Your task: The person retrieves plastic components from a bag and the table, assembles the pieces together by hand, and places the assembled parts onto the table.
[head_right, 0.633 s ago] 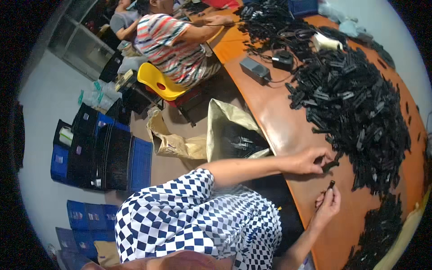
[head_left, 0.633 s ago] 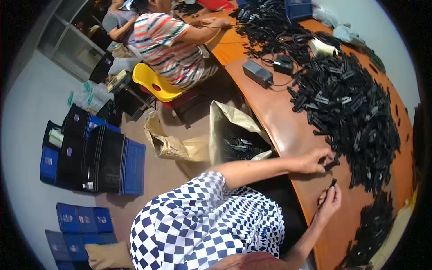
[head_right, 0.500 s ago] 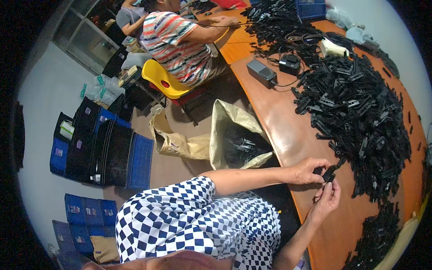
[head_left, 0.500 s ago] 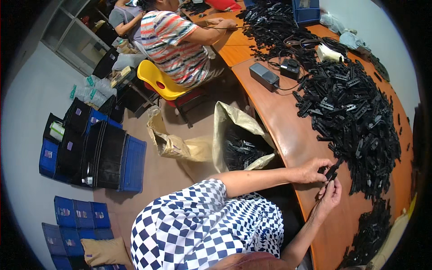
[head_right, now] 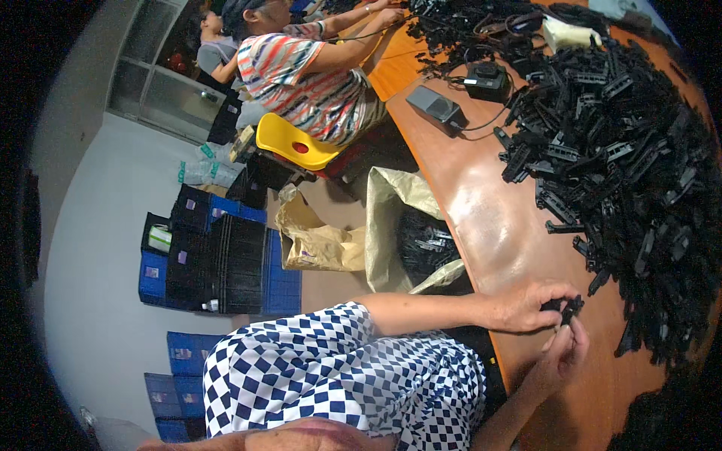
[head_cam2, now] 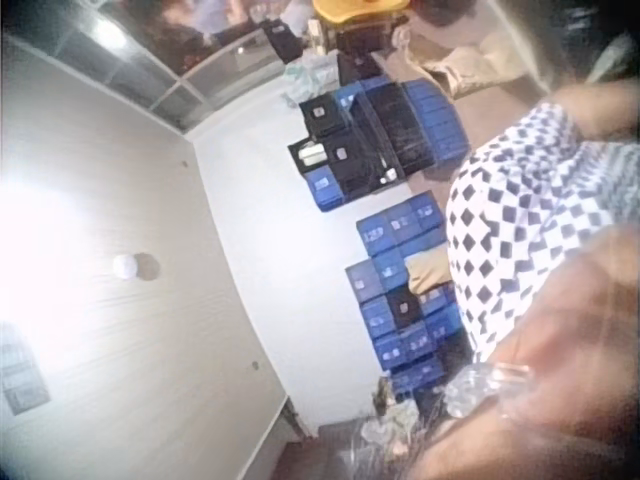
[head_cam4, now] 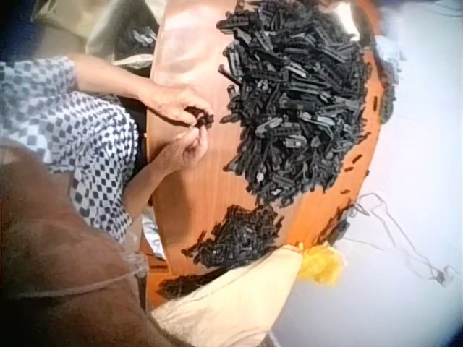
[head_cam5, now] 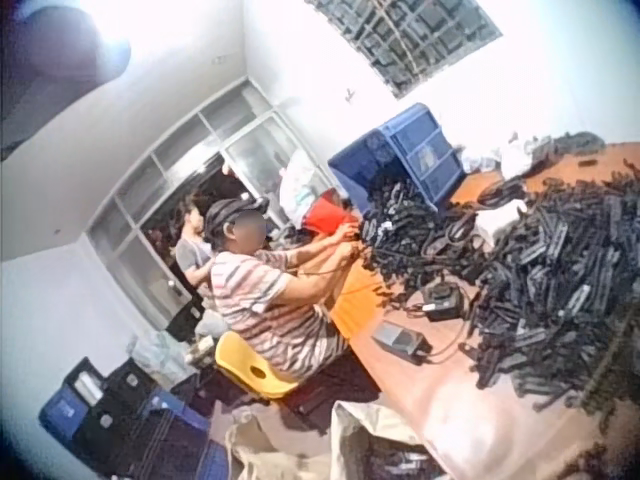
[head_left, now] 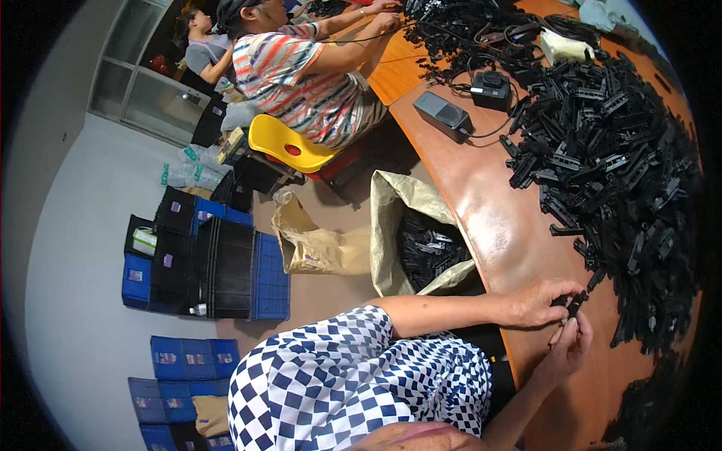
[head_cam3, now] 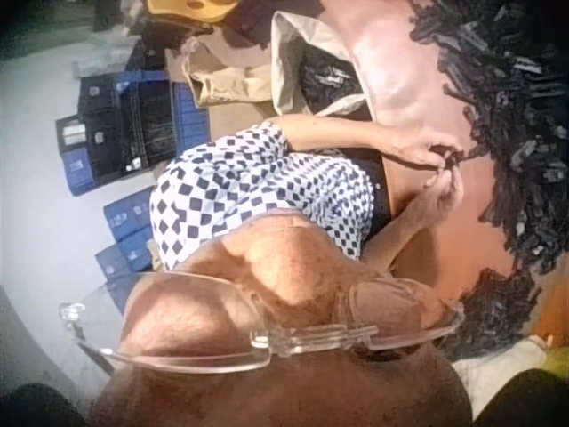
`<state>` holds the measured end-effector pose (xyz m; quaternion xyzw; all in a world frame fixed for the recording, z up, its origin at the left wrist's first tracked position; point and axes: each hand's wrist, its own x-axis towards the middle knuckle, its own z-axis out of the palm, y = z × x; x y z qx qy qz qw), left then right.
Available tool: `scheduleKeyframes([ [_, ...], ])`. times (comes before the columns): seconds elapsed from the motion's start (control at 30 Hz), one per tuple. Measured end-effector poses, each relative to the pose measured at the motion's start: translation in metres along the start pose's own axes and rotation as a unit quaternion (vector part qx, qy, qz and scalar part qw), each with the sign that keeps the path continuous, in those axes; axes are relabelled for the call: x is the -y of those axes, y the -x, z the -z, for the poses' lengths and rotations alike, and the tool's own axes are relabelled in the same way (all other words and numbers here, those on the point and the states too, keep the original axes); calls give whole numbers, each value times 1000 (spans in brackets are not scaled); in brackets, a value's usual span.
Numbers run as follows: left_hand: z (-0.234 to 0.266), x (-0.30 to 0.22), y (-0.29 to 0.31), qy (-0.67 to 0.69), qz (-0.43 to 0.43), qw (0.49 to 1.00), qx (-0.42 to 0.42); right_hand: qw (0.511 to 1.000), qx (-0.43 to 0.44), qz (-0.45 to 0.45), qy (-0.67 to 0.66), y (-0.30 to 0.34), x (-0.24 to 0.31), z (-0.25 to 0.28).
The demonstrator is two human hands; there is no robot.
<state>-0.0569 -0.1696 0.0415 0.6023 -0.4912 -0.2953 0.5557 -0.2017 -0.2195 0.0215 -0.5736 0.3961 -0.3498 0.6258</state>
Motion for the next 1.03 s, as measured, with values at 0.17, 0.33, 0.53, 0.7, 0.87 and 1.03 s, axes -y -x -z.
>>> scheduleKeyframes([
  [0.17,2,-1,-10,64,-9,998,23,994,-25,87,64,-7,7,-4],
  [0.33,7,-2,-14,30,-8,999,39,992,-16,66,106,-5,11,-5],
  [0.53,6,5,-13,49,-31,998,35,990,-34,78,115,-10,18,-15],
  [0.7,-3,6,-9,59,-30,997,50,992,-52,5,113,0,20,-1],
  [0.87,-9,33,9,2,34,999,34,993,-13,83,86,-6,-6,-7],
  [1.03,-31,43,40,158,192,968,20,999,-10,3,54,10,-47,12],
])
